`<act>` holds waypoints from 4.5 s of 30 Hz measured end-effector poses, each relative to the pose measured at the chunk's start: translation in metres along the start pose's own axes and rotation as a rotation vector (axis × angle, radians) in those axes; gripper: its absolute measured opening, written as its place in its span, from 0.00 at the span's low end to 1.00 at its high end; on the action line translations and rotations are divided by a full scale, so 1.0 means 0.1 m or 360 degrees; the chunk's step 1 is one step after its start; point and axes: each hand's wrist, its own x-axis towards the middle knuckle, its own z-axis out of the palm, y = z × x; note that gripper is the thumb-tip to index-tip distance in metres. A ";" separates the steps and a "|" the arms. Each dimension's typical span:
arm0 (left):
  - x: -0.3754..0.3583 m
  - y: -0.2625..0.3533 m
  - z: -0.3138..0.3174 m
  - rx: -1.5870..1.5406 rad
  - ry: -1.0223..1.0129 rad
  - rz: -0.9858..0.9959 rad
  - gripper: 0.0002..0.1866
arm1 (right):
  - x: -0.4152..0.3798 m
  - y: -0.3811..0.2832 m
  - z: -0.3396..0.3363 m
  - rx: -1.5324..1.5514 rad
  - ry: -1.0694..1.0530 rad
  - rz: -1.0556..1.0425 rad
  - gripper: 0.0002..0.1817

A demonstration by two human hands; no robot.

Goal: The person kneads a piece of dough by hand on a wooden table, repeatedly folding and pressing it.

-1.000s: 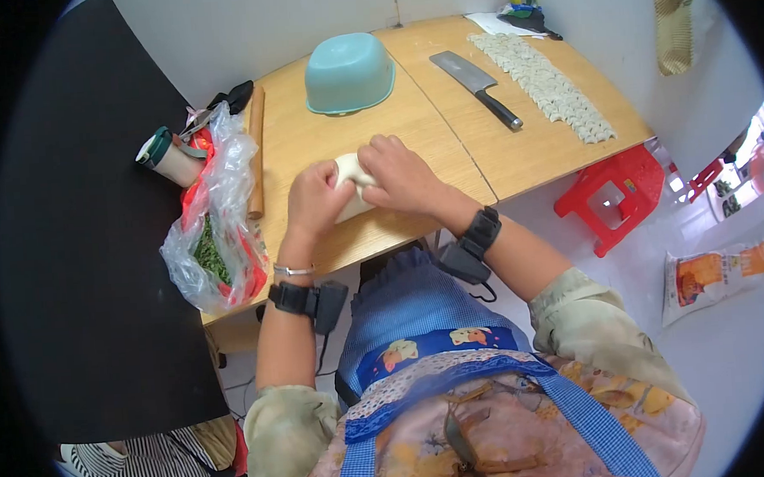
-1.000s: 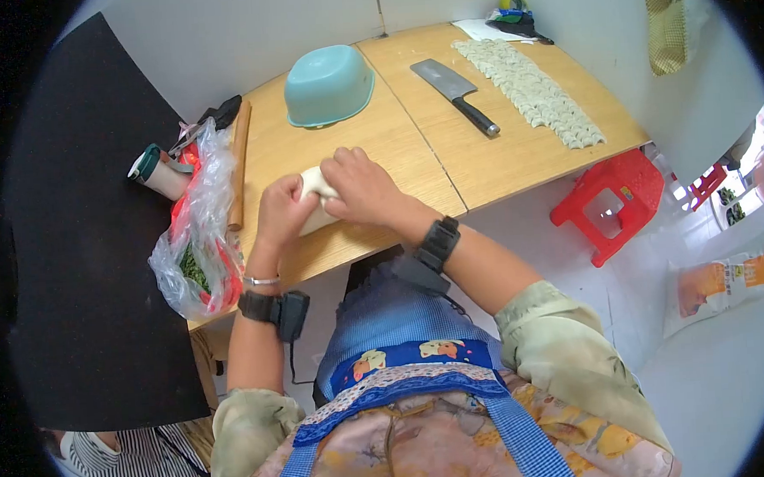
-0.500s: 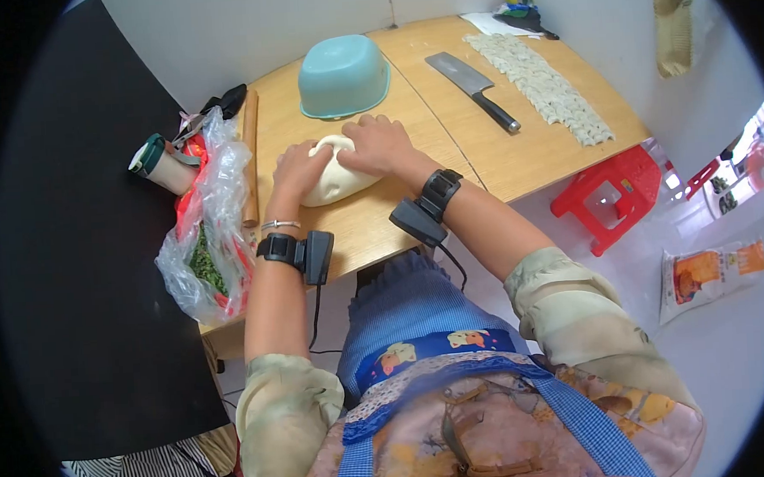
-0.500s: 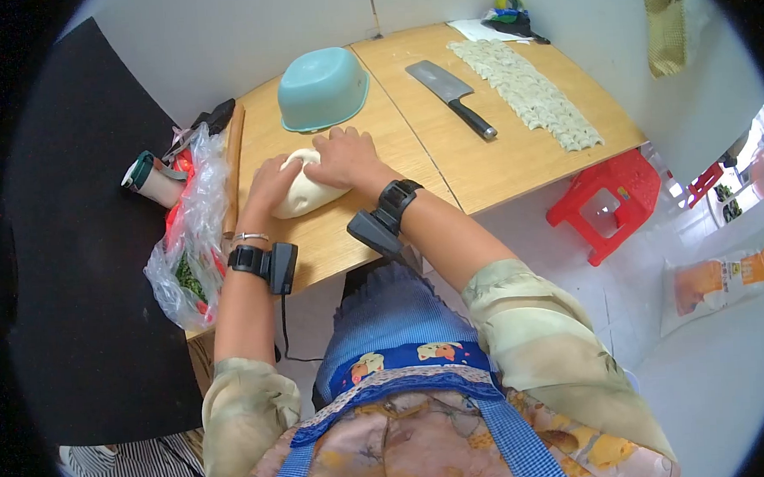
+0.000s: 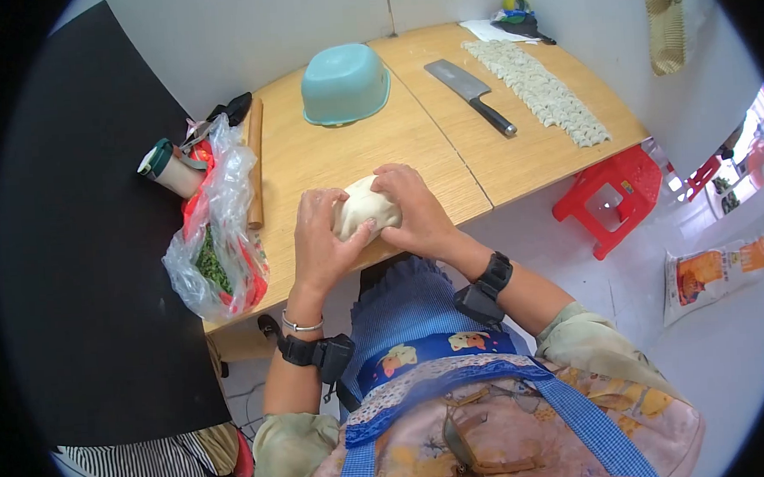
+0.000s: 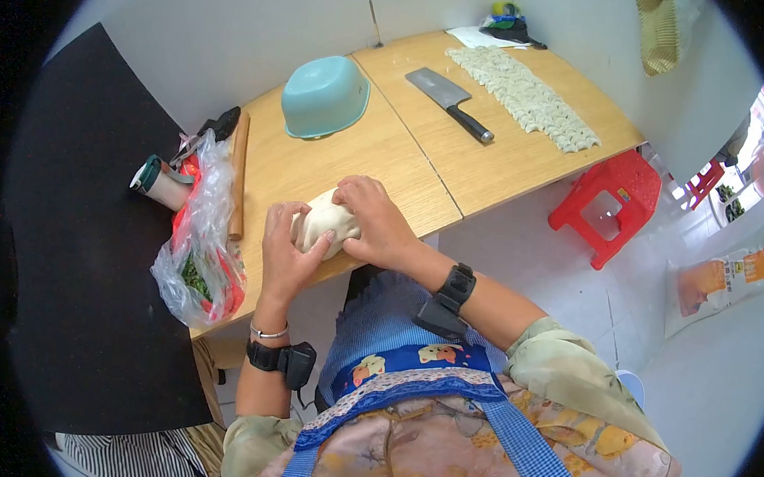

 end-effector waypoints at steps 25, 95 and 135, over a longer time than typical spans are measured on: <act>0.78 -0.75 0.38 0.0159 -0.0429 -0.0584 0.22 | 0.61 0.50 0.15 -0.0149 -0.0300 0.0324 0.16; -0.11 -0.37 0.05 -0.0303 -0.0141 -0.0250 0.32 | -0.16 0.15 -0.08 -0.0060 -0.0266 0.0331 0.41; 0.00 0.03 0.29 0.0568 0.0316 0.0239 0.21 | -0.04 -0.13 0.09 -0.0694 0.0153 -0.0288 0.21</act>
